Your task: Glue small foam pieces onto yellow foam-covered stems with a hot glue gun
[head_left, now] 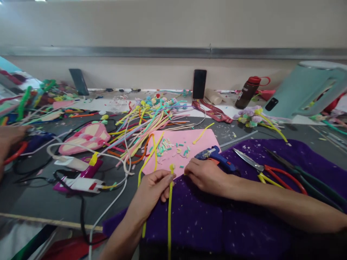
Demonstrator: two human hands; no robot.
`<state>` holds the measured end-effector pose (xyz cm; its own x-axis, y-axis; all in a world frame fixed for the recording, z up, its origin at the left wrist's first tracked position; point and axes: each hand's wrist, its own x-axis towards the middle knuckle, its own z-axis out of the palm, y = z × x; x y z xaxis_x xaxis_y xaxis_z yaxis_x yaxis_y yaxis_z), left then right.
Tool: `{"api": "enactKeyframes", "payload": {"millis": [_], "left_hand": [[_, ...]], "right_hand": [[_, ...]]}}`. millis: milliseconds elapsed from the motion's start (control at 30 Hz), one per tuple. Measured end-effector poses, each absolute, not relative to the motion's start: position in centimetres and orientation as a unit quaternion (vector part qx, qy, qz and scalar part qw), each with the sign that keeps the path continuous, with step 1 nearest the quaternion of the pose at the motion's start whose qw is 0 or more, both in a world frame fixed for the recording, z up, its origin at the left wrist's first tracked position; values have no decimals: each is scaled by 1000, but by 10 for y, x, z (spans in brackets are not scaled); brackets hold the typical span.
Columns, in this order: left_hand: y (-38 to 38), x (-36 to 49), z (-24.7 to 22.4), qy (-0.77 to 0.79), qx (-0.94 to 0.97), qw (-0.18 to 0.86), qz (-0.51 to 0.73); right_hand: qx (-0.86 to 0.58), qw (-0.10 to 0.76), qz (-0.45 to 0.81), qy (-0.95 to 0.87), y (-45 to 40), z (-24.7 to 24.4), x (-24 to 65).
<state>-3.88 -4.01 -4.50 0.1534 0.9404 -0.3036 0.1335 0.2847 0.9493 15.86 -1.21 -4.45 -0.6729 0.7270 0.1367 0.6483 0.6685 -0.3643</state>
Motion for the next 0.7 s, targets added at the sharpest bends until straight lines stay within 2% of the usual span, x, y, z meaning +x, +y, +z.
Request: {"api": "enactKeyframes", "payload": {"millis": [100,267,333,433,600,700], "left_hand": [[-40,-42,-47,578,528,527,331],[-40,-43,-51,627,552,466,293],[-40,-43,-53,636,565,450,273],[-39,-43,-56,634,606,412,247],[-37,-42,-57,634,647,362,222],[-37,-41,-55,648,640,357,209]], "right_hand": [[-386,153,110,-903,-7,-37,161],[-442,274,111,-847,4,-6,208],[-492,295,116,-811,4,-1,233],[-528,276,137,-791,-3,-7,263],[-568,162,110,-799,-12,-28,274],[-555,150,95,-812,-14,-31,269]]}}
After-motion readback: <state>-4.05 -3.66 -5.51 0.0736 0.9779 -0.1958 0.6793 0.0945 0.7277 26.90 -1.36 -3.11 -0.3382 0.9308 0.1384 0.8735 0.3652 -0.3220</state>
